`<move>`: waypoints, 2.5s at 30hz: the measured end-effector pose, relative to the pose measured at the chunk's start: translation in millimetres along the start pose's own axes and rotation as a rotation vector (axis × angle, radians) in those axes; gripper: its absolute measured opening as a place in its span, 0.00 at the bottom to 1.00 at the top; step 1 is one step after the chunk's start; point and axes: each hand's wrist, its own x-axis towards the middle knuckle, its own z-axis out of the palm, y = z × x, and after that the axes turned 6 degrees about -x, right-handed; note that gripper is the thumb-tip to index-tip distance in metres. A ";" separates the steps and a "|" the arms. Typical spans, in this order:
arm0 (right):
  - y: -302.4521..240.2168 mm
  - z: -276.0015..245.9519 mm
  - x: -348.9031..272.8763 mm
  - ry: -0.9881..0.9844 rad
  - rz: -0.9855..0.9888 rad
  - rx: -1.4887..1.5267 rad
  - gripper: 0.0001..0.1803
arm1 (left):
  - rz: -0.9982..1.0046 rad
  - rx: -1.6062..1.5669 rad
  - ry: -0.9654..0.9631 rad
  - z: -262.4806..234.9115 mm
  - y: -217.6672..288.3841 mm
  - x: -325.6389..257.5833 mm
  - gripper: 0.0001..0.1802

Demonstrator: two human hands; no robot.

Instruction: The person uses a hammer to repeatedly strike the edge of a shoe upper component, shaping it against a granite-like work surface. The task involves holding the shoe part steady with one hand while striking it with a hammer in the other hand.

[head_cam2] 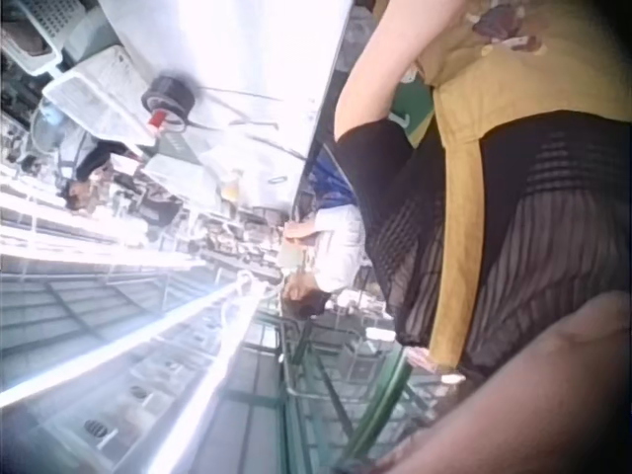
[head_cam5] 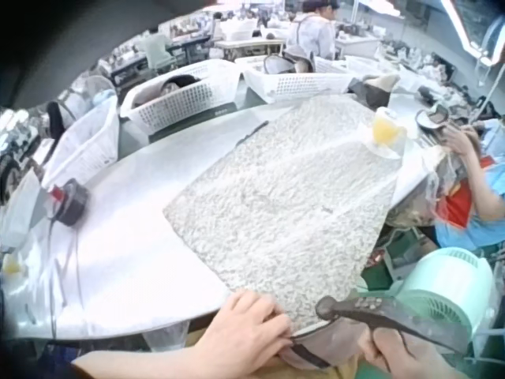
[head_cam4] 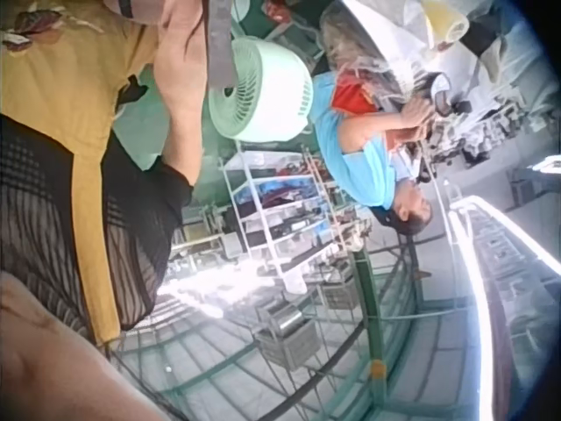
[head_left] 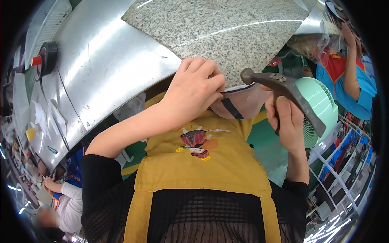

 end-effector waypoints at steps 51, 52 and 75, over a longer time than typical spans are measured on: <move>-20.4 -5.5 17.1 -0.114 -0.292 -0.607 0.19 | 0.418 0.199 0.022 12.2 -22.8 13.5 0.15; -16.1 0.0 14.7 -0.148 -0.249 -0.661 0.19 | 0.367 0.150 0.011 11.5 -20.1 11.3 0.15; -11.0 2.3 16.7 -0.211 -0.153 -0.699 0.20 | 0.337 0.149 -0.027 4.4 -22.5 9.5 0.16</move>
